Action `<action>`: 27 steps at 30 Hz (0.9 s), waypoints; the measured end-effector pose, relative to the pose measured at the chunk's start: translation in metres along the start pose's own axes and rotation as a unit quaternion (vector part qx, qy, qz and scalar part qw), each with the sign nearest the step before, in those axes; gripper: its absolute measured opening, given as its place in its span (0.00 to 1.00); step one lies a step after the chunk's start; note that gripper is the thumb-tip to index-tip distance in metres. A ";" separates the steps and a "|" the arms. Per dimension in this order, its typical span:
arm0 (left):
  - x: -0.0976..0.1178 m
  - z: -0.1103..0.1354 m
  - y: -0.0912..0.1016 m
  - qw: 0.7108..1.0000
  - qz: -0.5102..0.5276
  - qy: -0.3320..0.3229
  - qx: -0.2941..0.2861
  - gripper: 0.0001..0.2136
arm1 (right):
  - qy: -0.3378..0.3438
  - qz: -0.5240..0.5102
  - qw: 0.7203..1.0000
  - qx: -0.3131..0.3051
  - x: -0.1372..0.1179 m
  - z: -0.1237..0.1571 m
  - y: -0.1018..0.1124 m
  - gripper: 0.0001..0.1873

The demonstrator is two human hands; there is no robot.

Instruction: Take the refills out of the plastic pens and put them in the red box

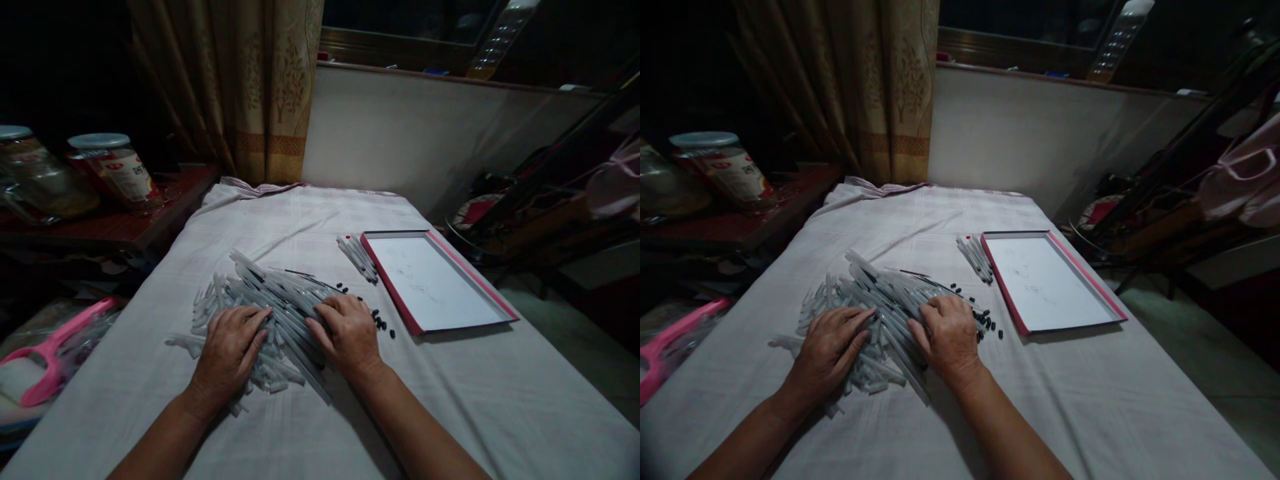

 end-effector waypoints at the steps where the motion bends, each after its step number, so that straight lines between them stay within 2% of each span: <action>1: 0.000 0.001 0.001 1.000 0.003 -0.002 0.001 0.14 | -0.006 -0.008 1.000 -0.006 0.006 0.000 0.000 0.08; 3: 0.000 0.001 0.003 1.000 0.012 -0.001 0.008 0.13 | -0.039 -0.021 0.999 -0.011 0.027 0.000 0.000 0.09; 6: 0.000 0.001 0.007 0.999 0.027 0.005 0.021 0.12 | -0.141 0.008 0.989 -0.041 0.080 0.001 -0.001 0.12; 9: 0.000 0.001 0.009 0.999 0.035 0.000 0.028 0.12 | -0.251 0.092 0.955 -0.132 0.130 0.003 -0.006 0.15; 12: -0.001 0.001 0.008 0.999 0.036 -0.003 0.034 0.11 | -0.291 0.136 0.923 -0.214 0.151 0.003 -0.017 0.18; 15: -0.002 0.002 0.008 0.999 0.038 -0.001 0.038 0.12 | -0.298 0.138 0.914 -0.239 0.156 0.002 -0.028 0.15; 20: -0.002 0.002 0.009 0.998 0.046 -0.003 0.038 0.11 | -0.308 0.127 0.918 -0.213 0.161 -0.001 -0.028 0.14; 24: -0.002 0.002 0.009 0.998 0.044 -0.008 0.041 0.11 | -0.289 0.108 0.937 -0.167 0.148 -0.003 -0.010 0.16; 26: 0.000 0.003 0.010 0.998 0.040 -0.012 0.043 0.12 | -0.257 0.064 0.958 -0.112 0.128 -0.001 0.003 0.14; 27: 0.001 0.003 0.011 0.998 0.038 -0.013 0.048 0.12 | -0.232 0.016 0.971 -0.061 0.115 0.001 0.011 0.14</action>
Point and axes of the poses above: each hand's wrist, its own z-axis away from the middle knuckle, its own y-axis out of the back of the hand, x = y × z, the point moved 8 cm from there along -z, towards the middle knuckle, and after that the axes turned 15 degrees about y, right-handed, at the moved point
